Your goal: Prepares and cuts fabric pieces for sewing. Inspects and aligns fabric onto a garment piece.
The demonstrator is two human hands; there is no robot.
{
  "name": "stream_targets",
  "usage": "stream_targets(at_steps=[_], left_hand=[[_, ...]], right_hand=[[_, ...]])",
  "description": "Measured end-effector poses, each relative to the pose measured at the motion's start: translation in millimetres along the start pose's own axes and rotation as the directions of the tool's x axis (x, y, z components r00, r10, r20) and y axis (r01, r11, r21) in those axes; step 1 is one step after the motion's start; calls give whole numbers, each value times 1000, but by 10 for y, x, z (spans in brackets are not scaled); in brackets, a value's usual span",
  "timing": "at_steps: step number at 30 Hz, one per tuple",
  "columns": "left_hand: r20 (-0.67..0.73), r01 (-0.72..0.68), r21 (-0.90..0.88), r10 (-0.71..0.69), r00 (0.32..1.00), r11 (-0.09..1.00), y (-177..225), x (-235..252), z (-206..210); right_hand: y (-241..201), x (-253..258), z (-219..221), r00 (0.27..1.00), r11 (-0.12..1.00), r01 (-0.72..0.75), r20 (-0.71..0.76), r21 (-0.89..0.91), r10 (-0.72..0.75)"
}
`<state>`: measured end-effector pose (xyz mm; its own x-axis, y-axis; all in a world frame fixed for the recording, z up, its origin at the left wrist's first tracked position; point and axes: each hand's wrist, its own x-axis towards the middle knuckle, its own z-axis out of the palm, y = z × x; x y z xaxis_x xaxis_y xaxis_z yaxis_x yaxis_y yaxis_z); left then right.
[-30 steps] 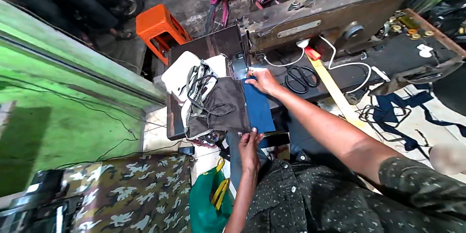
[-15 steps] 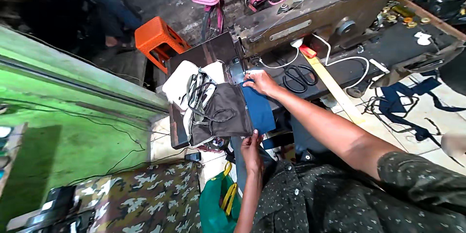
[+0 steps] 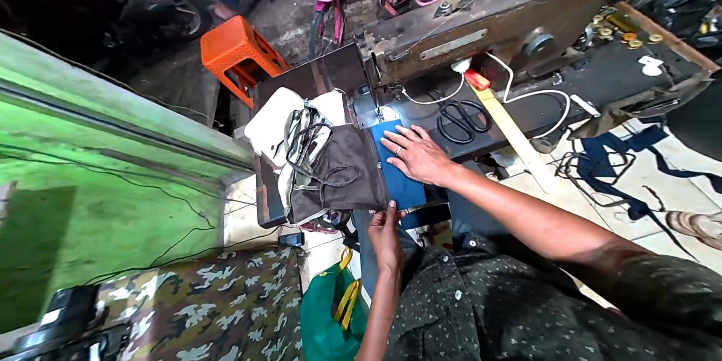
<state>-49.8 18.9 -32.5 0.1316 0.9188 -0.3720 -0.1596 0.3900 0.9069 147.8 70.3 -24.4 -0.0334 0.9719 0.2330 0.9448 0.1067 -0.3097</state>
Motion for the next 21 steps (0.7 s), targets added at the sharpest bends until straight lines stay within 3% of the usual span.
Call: stream_targets(at_steps=[7,14,21], left_hand=[[82,43,-74,-37,996,996,33,-20,-57],[36,49,-43,-48,998,998,58,8,-3],[33,71,-34,-70,997,997,100,63,30]], right_hand=[[-18,15,33,1000,998,-27,-1,-51,27],[-9,16,25,999,999,-36,14,-37,36],[357,-168,-218,997,996,-76,10,-40,77]])
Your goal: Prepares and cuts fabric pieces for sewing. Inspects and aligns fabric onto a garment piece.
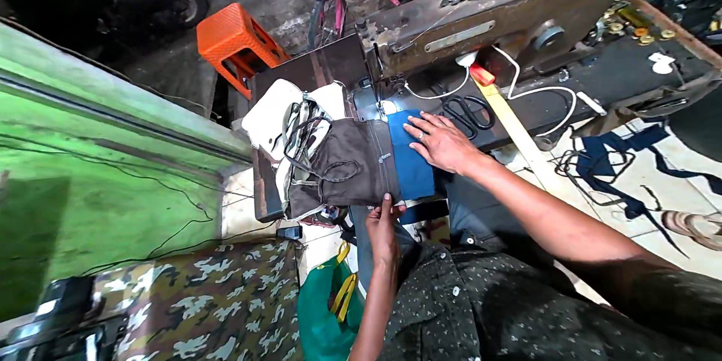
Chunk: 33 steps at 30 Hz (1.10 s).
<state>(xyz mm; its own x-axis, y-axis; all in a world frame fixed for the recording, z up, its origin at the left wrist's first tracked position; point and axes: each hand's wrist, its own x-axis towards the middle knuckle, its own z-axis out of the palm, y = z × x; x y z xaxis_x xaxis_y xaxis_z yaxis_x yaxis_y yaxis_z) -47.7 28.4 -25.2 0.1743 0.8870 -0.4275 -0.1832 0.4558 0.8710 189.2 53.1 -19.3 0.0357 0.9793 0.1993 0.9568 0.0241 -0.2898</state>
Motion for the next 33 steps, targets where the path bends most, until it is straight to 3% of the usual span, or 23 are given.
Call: stream_targets(at_steps=[3,9,18,21,23,25,27,29,31,33], left_hand=[[0,-2,2,2,1000,1000,-23,10,6],[-12,-5,4,5,1000,1000,-16,-2,32],[1,27,21,-27,1000,999,11,-17,54],[15,53,19,-54,998,998,26,-30,53],[29,84,56,-86,996,995,42,-40,37],[88,120,150,-134,987,981,54,-42,-5],[235,148,349,-239,942,925,73,-59,-101],[412,59,639,-407,815,767,159,-88,-207],[521,-191,803,-507,686,565,351,-101,-232],[619,-440,774,-402,675,454,667,-109,-140]], right_hand=[[53,25,-110,1000,1000,-5,24,14,5],[110,175,-171,994,995,-10,-112,96,21],[717,440,-302,925,938,-333,-227,-94,306],[586,375,-351,897,909,-403,-239,-101,371],[275,201,-381,924,948,-313,-249,-57,290],[-45,42,-296,967,996,-91,-237,21,94],[-277,-15,-148,982,987,88,-179,131,-64],[-417,-11,-22,978,966,181,-141,186,-156],[-453,4,67,981,967,186,-90,172,-172],[-419,-3,131,987,977,157,-48,147,-152]])
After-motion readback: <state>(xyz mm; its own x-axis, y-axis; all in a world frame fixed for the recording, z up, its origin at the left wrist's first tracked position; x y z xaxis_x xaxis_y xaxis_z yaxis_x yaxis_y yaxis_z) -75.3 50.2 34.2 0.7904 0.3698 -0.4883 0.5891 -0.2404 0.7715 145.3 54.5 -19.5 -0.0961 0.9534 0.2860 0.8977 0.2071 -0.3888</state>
